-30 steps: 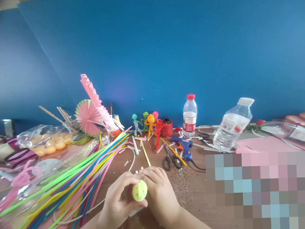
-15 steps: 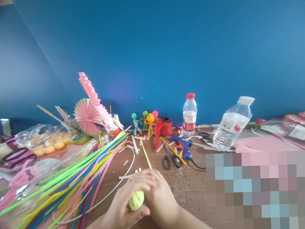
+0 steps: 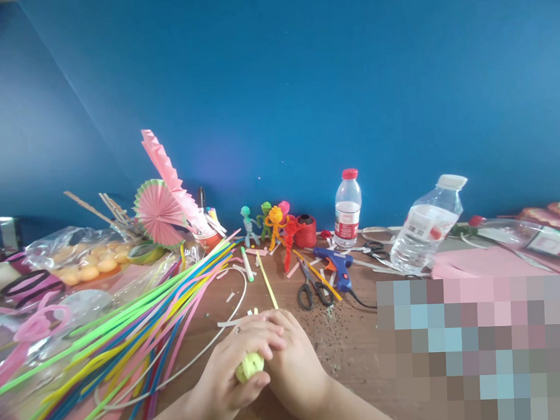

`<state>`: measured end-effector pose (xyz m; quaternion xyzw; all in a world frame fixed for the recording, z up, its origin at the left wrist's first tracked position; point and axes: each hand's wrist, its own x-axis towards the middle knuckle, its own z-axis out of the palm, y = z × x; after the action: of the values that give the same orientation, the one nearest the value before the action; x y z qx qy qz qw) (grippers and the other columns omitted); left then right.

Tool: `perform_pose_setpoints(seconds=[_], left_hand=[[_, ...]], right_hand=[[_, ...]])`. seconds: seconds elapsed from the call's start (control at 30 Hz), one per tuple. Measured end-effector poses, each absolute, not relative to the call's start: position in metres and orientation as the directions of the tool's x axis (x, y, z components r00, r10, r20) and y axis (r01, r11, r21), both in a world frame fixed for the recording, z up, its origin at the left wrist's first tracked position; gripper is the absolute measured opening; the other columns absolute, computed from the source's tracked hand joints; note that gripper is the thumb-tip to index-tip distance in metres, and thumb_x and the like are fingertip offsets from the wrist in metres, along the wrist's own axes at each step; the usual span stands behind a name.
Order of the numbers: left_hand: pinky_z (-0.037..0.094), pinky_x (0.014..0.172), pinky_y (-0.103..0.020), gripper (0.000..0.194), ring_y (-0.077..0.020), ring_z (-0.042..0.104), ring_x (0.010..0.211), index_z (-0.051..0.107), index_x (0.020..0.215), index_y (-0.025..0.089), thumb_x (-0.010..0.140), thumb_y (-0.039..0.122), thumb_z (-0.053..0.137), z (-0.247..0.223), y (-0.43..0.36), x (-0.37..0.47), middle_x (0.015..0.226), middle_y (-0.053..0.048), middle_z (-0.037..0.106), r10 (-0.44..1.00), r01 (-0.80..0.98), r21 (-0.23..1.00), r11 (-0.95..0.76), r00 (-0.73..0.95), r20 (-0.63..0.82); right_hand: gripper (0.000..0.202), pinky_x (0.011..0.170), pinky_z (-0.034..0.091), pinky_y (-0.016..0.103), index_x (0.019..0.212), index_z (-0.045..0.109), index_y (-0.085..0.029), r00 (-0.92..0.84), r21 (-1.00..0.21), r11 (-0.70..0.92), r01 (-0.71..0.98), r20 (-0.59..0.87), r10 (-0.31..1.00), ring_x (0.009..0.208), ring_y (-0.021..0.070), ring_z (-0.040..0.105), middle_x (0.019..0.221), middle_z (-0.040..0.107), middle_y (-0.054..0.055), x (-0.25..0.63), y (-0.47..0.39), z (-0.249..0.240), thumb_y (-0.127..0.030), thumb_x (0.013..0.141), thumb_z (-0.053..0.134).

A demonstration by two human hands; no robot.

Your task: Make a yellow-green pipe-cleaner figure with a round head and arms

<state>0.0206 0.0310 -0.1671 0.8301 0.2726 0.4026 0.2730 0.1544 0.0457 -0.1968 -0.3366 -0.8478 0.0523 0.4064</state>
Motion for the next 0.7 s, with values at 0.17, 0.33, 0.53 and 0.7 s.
perform_pose_setpoints(seconds=[0.17,0.33,0.53,0.7], left_hand=[[0.036,0.094,-0.036,0.01,-0.0193,0.056,0.101,0.05,0.089,0.022,0.082,0.03,0.052,-0.167,0.031,0.021,0.099,-0.004,0.066,0.66,0.261,0.636,-0.726,0.525,0.538],[0.037,0.094,-0.036,0.014,-0.02,0.057,0.101,0.05,0.088,0.02,0.084,0.033,0.048,-0.167,0.032,0.02,0.099,-0.007,0.067,0.618,0.282,0.568,-0.773,0.538,0.573],[0.037,0.094,-0.033,0.019,-0.0185,0.057,0.1,0.051,0.086,0.018,0.086,0.036,0.044,-0.165,0.033,0.02,0.097,-0.009,0.067,0.584,0.289,0.519,-0.805,0.544,0.603],[0.035,0.095,-0.033,0.019,-0.0183,0.057,0.101,0.051,0.086,0.018,0.087,0.035,0.042,-0.163,0.033,0.021,0.096,-0.008,0.068,0.569,0.298,0.493,-0.817,0.547,0.614]], right_hand=[[0.017,0.079,0.045,0.033,0.093,0.059,-0.018,-0.435,-0.376,0.763,0.525,0.652,0.621,0.085,0.0178,0.054,0.085,0.062,0.006,0.155,0.046,-0.201,-0.015,0.085,0.045],[0.016,0.079,0.045,0.034,0.094,0.059,-0.018,-0.435,-0.368,0.784,0.5,0.677,0.594,0.086,0.0182,0.053,0.087,0.062,0.006,0.155,0.048,-0.206,-0.016,0.083,0.048],[0.015,0.078,0.045,0.034,0.087,0.06,-0.018,-0.424,-0.364,0.786,0.5,0.688,0.588,0.085,0.0183,0.053,0.084,0.062,0.006,0.155,0.048,-0.209,-0.016,0.084,0.046],[0.016,0.077,0.045,0.033,0.082,0.06,-0.019,-0.415,-0.364,0.781,0.508,0.691,0.592,0.085,0.0176,0.053,0.084,0.061,0.006,0.154,0.048,-0.21,-0.017,0.085,0.044]])
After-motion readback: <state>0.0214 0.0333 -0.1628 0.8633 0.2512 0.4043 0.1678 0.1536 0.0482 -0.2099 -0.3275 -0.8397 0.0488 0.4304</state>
